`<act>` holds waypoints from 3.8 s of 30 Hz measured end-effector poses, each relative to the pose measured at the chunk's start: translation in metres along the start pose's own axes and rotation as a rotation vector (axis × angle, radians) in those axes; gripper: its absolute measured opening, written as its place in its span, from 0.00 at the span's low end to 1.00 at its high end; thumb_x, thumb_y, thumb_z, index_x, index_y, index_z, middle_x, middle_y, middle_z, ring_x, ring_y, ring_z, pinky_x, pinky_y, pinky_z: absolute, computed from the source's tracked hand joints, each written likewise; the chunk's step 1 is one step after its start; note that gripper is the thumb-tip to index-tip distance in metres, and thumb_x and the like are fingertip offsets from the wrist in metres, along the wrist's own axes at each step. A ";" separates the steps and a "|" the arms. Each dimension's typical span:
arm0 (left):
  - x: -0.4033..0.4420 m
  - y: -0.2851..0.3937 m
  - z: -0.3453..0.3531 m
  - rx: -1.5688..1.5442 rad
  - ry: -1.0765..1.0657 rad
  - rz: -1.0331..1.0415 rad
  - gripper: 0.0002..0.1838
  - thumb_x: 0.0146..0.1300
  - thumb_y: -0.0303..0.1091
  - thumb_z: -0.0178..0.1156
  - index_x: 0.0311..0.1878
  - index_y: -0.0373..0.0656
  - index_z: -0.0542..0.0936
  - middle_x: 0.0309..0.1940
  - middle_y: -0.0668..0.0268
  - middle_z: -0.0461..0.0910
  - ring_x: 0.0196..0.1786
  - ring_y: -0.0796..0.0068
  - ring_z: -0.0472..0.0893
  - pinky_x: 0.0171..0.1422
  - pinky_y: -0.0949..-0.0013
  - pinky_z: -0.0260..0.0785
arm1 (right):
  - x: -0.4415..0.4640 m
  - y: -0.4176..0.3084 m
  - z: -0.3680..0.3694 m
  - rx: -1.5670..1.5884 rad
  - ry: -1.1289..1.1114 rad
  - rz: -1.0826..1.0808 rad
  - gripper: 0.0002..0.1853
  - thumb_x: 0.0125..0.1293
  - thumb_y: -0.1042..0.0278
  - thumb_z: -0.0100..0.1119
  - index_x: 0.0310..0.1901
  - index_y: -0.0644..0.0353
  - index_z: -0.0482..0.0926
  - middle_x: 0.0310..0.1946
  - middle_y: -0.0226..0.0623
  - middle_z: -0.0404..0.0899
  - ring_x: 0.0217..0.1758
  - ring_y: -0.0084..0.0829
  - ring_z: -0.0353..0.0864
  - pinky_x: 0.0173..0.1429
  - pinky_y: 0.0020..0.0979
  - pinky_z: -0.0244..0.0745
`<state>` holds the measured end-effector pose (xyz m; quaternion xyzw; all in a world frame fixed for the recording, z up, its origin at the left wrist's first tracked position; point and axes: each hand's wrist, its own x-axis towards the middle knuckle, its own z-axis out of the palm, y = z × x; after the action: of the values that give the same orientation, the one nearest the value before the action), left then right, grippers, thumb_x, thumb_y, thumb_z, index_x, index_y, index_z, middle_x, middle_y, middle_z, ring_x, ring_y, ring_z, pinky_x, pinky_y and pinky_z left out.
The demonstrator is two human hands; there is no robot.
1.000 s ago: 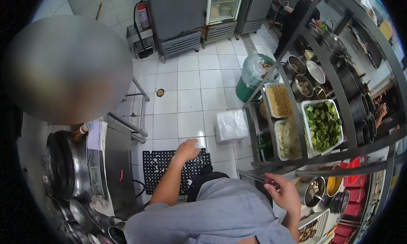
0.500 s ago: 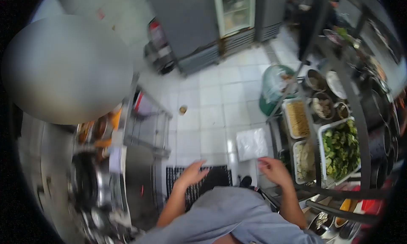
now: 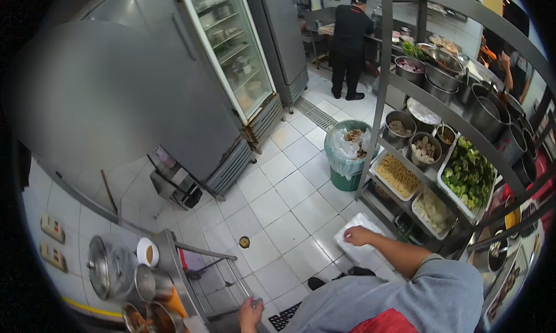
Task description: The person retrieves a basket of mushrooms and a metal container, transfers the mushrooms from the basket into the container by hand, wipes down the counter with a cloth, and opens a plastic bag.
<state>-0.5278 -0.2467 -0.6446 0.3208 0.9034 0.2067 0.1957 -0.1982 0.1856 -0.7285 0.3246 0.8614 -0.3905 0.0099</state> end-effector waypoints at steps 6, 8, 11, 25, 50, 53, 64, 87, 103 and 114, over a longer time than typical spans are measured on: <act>0.161 0.070 -0.084 0.028 0.005 0.111 0.31 0.62 0.47 0.66 0.65 0.39 0.76 0.60 0.47 0.78 0.64 0.48 0.77 0.69 0.53 0.68 | -0.028 0.150 0.065 -0.443 -0.061 0.121 0.12 0.63 0.59 0.58 0.41 0.53 0.85 0.47 0.41 0.84 0.46 0.43 0.83 0.52 0.47 0.78; 0.213 0.124 -0.090 -0.047 0.021 0.217 0.31 0.63 0.47 0.66 0.65 0.40 0.76 0.59 0.48 0.79 0.62 0.50 0.78 0.67 0.54 0.69 | -0.031 0.187 0.087 -0.486 -0.145 0.123 0.11 0.59 0.58 0.60 0.39 0.53 0.85 0.43 0.41 0.84 0.45 0.44 0.83 0.51 0.48 0.78; 0.275 0.195 -0.076 -0.162 -0.093 0.321 0.30 0.64 0.47 0.66 0.65 0.40 0.76 0.59 0.50 0.79 0.59 0.50 0.80 0.65 0.55 0.70 | -0.007 0.242 0.125 -0.588 -0.208 0.014 0.12 0.53 0.58 0.63 0.36 0.52 0.84 0.38 0.42 0.84 0.43 0.45 0.82 0.50 0.50 0.77; 0.526 0.042 0.104 0.093 -0.539 -0.338 0.22 0.70 0.47 0.57 0.56 0.38 0.80 0.49 0.51 0.83 0.51 0.52 0.83 0.55 0.53 0.75 | 0.287 0.112 -0.137 0.445 0.106 0.748 0.14 0.62 0.57 0.60 0.42 0.58 0.84 0.34 0.42 0.85 0.39 0.36 0.84 0.45 0.42 0.80; 1.267 0.692 0.183 -0.278 -0.434 0.445 0.21 0.67 0.43 0.65 0.57 0.38 0.80 0.48 0.53 0.85 0.52 0.60 0.84 0.59 0.61 0.74 | 0.538 0.455 -0.174 0.895 0.678 0.436 0.14 0.63 0.53 0.63 0.40 0.55 0.81 0.26 0.34 0.78 0.28 0.38 0.79 0.31 0.45 0.72; 1.277 0.666 0.222 0.053 -0.636 0.414 0.23 0.65 0.45 0.66 0.57 0.39 0.81 0.50 0.52 0.85 0.54 0.55 0.84 0.61 0.58 0.74 | 0.603 0.443 -0.289 0.208 0.126 0.774 0.16 0.64 0.54 0.61 0.45 0.55 0.82 0.33 0.38 0.80 0.34 0.39 0.80 0.37 0.46 0.74; 1.399 0.733 0.241 0.115 -0.773 0.286 0.24 0.63 0.44 0.66 0.58 0.39 0.81 0.47 0.50 0.86 0.54 0.54 0.84 0.60 0.57 0.75 | 0.867 0.431 -0.670 1.031 0.737 0.898 0.21 0.68 0.57 0.57 0.60 0.57 0.80 0.49 0.46 0.84 0.45 0.44 0.83 0.51 0.48 0.80; 1.696 1.191 0.525 0.571 -1.036 0.788 0.21 0.64 0.45 0.57 0.45 0.37 0.87 0.49 0.46 0.84 0.56 0.46 0.82 0.63 0.52 0.74 | 1.100 0.729 -1.313 -0.408 0.920 1.111 0.17 0.72 0.59 0.48 0.52 0.54 0.83 0.50 0.42 0.84 0.56 0.40 0.80 0.62 0.52 0.72; 1.930 1.510 0.679 0.439 -0.940 0.788 0.21 0.61 0.47 0.58 0.50 0.42 0.86 0.55 0.50 0.83 0.60 0.50 0.80 0.67 0.53 0.72 | 1.122 0.875 -1.361 -0.506 0.607 1.337 0.18 0.74 0.55 0.45 0.54 0.50 0.82 0.58 0.37 0.82 0.66 0.38 0.76 0.72 0.57 0.64; 2.138 1.575 0.693 0.486 -0.670 0.936 0.18 0.66 0.45 0.55 0.45 0.42 0.87 0.52 0.53 0.85 0.56 0.49 0.82 0.63 0.51 0.73 | 1.001 0.847 -1.209 -0.944 0.516 0.861 0.22 0.70 0.59 0.59 0.62 0.57 0.75 0.65 0.40 0.74 0.72 0.47 0.69 0.71 0.55 0.66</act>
<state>-0.9397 2.4536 -0.9117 0.7653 0.5779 -0.0530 0.2785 -0.2216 1.9691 -0.7236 0.6813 0.7085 0.1550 0.0992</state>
